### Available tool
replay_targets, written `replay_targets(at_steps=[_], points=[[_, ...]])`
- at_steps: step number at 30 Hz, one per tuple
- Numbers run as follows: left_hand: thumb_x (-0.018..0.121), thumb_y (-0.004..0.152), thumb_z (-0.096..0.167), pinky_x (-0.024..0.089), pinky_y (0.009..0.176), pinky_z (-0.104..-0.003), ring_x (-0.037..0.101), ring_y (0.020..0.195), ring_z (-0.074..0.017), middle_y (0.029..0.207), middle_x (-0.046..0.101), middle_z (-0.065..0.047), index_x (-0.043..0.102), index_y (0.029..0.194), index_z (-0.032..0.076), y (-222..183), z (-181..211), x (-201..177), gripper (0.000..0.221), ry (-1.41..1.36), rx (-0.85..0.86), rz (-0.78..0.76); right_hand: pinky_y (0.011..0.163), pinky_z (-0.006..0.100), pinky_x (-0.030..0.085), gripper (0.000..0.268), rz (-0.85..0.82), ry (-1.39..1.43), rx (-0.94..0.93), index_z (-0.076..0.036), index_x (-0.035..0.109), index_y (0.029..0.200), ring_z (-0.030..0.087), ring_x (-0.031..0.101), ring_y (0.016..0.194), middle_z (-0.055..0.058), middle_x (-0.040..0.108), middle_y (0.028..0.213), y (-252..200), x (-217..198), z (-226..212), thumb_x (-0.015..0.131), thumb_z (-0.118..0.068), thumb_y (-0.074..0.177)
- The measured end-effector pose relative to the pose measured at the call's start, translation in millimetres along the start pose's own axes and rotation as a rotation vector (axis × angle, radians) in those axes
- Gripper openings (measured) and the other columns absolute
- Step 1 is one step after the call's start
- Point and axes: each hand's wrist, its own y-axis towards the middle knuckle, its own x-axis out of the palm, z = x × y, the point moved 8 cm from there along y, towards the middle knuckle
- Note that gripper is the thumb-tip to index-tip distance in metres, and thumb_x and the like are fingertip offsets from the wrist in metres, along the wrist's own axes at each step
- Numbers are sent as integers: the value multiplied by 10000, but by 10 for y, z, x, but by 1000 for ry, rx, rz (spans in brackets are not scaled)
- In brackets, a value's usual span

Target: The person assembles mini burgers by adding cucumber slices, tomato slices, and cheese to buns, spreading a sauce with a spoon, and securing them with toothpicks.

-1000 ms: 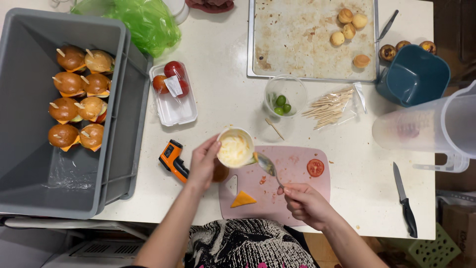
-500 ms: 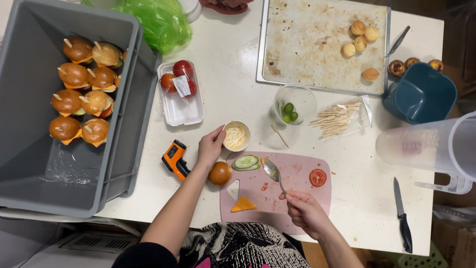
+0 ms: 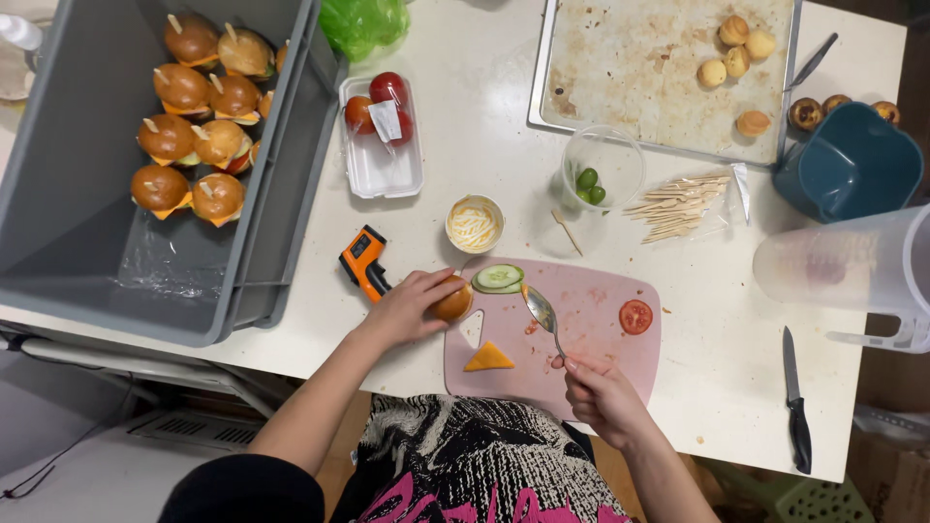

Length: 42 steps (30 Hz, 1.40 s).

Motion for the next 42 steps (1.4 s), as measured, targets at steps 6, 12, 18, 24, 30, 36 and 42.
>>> replay_targets(at_steps=[6,12,18,24,30,36,42], points=[[886,743,349,521,1074,-386,599,1263,-255,1362,588,-95,597,1408,168,-25,47,-93,747,-384,-119,149,389,244,169,241,-13,6,-20,-54,682,1077,60,219,434,-65,307,556,-194,80,75,526,-229,1024],[804,816,318,516,1093,-340,621,1259,-222,1345,614,-139,528,1473,60,-315,685,-351,758,-1007,-39,300,394,247,201,239,-26,-128,-266,10,707,1053,60,261,439,-48,352,544,-518,199,-67,554,-169,1012],[815,781,387,563,1027,-326,685,1177,-192,1292,672,-107,523,1405,33,-481,1343,-600,775,-952,44,318,471,228,275,193,-163,62,-635,34,621,1118,76,362,535,98,653,926,-767,461,-302,516,-122,1075],[859,774,383,567,1011,-331,690,1134,-201,1241,678,-127,573,1369,17,-503,1602,-529,755,-1089,87,257,495,195,308,227,-110,-200,-786,50,640,1191,40,345,542,75,454,793,-659,658,-344,517,-115,1095],[887,786,400,556,1024,-365,690,1137,-244,1219,687,-173,498,1403,-25,-488,1692,-378,844,-1569,20,357,493,197,359,200,-177,-189,-947,7,598,1136,24,387,558,200,721,1258,-685,741,-380,487,-153,1089],[932,743,474,519,1069,-370,635,1207,-237,1274,638,-141,488,1415,-34,-503,1644,-377,952,-1707,47,457,498,207,361,216,-103,-213,-860,36,676,1228,55,429,590,89,673,965,-745,462,-396,565,-56,1068],[932,729,535,522,1093,-358,639,1235,-225,1332,649,-144,499,1421,-22,-570,1587,-627,989,-1456,147,471,451,298,499,211,307,-1420,-966,-79,771,1012,125,652,489,44,747,718,-1803,710,-1282,725,-108,808]])
